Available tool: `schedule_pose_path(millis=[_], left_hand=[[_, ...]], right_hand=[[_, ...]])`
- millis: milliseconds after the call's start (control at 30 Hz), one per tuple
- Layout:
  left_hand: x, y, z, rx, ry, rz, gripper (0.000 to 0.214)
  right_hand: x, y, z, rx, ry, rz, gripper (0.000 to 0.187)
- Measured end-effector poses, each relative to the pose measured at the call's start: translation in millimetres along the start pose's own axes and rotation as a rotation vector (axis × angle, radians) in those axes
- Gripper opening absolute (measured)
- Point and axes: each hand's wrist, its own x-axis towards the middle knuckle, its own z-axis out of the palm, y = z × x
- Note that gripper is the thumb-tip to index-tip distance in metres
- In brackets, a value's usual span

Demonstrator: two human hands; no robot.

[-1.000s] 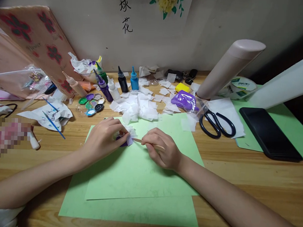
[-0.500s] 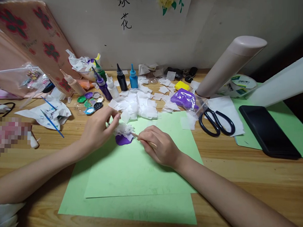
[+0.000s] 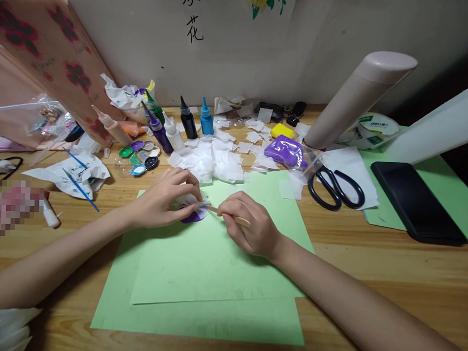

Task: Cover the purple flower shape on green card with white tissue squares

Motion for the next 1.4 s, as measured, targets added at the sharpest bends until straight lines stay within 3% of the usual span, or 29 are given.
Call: schedule_pose_path(millis=[200, 433, 633, 767, 1033, 1167, 1267, 1400], left_hand=[[0.5, -2.4, 4.2, 0.021, 0.056, -0.019, 0.016], [-0.8, -15.2, 11.9, -0.097, 0.316, -0.38, 0.019], [-2.1, -26.3, 22.9, -0.249, 0.311, -0.452, 0.02], [-1.8, -27.3, 23.4, -0.226, 0.285, -0.446, 0.02], [-1.2, -28.0, 22.5, -0.179, 0.252, -0.433, 0.021], [-1.0, -28.1, 23.0, -0.173, 0.25, -0.435, 0.021], [-0.9, -27.6, 23.1, -0.166, 0.243, -0.431, 0.022], [-1.1, -27.1, 22.8, -0.159, 0.238, -0.431, 0.023]], right_hand=[[1.4, -0.5, 0.9, -0.011, -0.026, 0.027, 0.016], [2.1, 0.3, 0.9, 0.001, -0.039, 0.045, 0.015], [1.8, 1.0, 1.8, 0.01, -0.024, 0.117, 0.015], [3.3, 1.5, 2.5, -0.019, -0.013, 0.186, 0.017], [9.7, 4.0, 4.6, 0.2, 0.035, 0.529, 0.022], [5.1, 2.6, 3.2, 0.202, 0.143, 0.476, 0.026], [0.0, 0.9, 2.2, 0.192, 0.209, 0.326, 0.023], [-2.4, -1.3, 1.9, 0.165, 0.1, 0.101, 0.017]])
